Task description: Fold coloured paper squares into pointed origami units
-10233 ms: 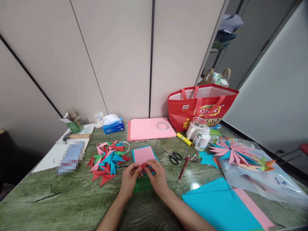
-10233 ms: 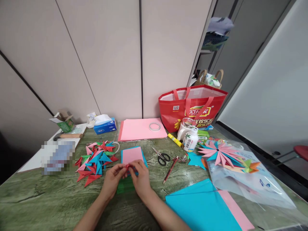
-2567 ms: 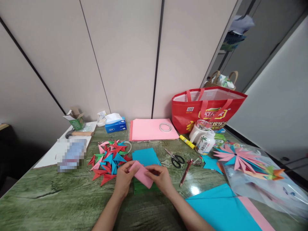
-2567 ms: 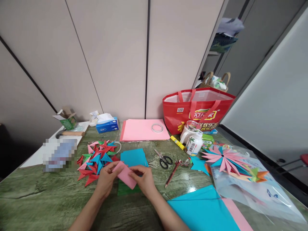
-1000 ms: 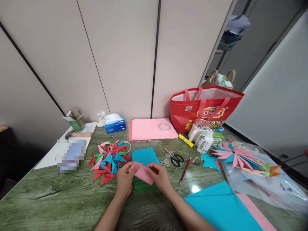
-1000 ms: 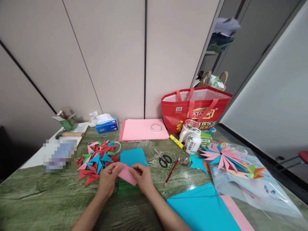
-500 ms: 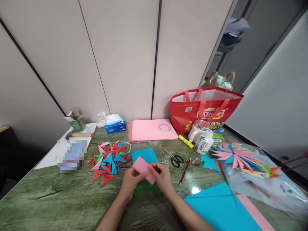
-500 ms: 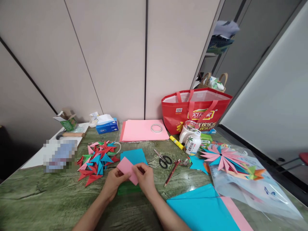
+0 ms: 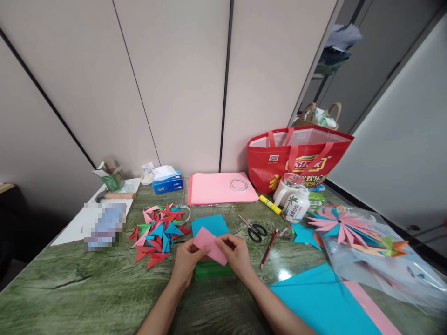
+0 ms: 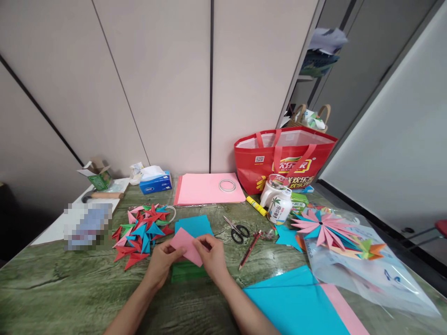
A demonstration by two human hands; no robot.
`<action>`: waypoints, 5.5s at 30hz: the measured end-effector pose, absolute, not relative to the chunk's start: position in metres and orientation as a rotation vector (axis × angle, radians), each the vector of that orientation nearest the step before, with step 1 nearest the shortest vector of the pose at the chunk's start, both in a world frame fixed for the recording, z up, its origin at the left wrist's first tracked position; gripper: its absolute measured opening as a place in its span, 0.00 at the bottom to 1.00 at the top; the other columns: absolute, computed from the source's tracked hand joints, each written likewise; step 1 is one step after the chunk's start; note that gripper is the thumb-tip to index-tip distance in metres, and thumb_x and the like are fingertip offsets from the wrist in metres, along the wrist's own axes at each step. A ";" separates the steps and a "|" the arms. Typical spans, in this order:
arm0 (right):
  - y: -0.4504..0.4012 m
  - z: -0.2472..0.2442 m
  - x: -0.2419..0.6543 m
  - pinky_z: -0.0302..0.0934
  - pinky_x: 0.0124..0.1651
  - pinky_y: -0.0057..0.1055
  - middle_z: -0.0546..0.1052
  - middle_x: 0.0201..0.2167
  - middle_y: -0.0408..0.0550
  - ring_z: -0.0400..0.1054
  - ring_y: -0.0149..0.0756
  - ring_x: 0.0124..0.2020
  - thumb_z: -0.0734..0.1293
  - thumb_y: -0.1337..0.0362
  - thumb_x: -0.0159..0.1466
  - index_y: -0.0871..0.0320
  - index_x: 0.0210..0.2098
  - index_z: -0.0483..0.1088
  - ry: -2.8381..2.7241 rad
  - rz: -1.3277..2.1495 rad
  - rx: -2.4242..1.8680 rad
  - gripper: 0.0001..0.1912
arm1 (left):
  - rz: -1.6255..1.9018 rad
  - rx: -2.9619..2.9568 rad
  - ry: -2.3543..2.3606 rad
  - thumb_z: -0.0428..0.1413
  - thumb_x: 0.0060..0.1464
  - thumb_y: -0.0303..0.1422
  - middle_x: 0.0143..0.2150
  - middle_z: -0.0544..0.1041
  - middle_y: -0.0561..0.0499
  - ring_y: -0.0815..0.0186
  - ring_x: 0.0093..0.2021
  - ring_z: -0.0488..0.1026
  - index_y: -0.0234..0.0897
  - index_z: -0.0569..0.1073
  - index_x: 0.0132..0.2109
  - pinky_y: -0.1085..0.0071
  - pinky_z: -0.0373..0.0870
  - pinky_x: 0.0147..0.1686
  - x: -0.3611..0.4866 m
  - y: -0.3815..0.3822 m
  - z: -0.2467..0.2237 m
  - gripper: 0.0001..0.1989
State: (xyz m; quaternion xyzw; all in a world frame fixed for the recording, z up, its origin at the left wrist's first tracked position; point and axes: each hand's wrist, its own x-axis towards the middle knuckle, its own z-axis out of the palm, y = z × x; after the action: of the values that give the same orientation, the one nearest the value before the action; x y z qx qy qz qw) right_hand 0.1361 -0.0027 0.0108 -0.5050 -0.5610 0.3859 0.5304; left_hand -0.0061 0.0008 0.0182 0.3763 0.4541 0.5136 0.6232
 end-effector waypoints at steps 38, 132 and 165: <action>0.008 0.010 0.153 0.54 0.25 0.24 0.71 0.20 0.43 0.61 0.30 0.22 0.64 0.60 0.54 0.62 0.23 0.71 -1.559 0.995 -1.152 0.11 | 0.957 1.283 0.882 0.59 0.41 0.29 0.48 0.73 0.44 0.57 0.48 0.68 0.38 0.69 0.50 0.64 0.64 0.46 -0.021 0.003 0.037 0.25; 0.012 0.004 0.147 0.56 0.24 0.24 0.71 0.20 0.40 0.63 0.28 0.20 0.71 0.60 0.45 0.60 0.28 0.69 -0.894 1.198 -1.004 0.13 | 1.376 1.089 1.176 0.61 0.37 0.34 0.42 0.77 0.47 0.59 0.36 0.75 0.36 0.70 0.48 0.65 0.73 0.35 -0.019 0.011 0.023 0.26; -0.003 0.013 0.133 0.60 0.45 0.36 0.72 0.42 0.51 0.67 0.39 0.43 0.68 0.62 0.52 0.55 0.45 0.62 -1.181 1.358 -0.855 0.21 | 1.068 1.150 1.110 0.58 0.41 0.35 0.32 0.77 0.48 0.60 0.32 0.72 0.31 0.74 0.39 0.67 0.70 0.32 -0.010 0.004 0.021 0.17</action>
State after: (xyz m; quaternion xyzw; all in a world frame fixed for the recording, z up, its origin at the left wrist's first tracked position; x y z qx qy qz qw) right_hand 0.1330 -0.0026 0.0129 -0.3601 -0.4976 0.5721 0.5436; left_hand -0.0099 0.0039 0.0215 0.4903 0.4733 0.4554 0.5729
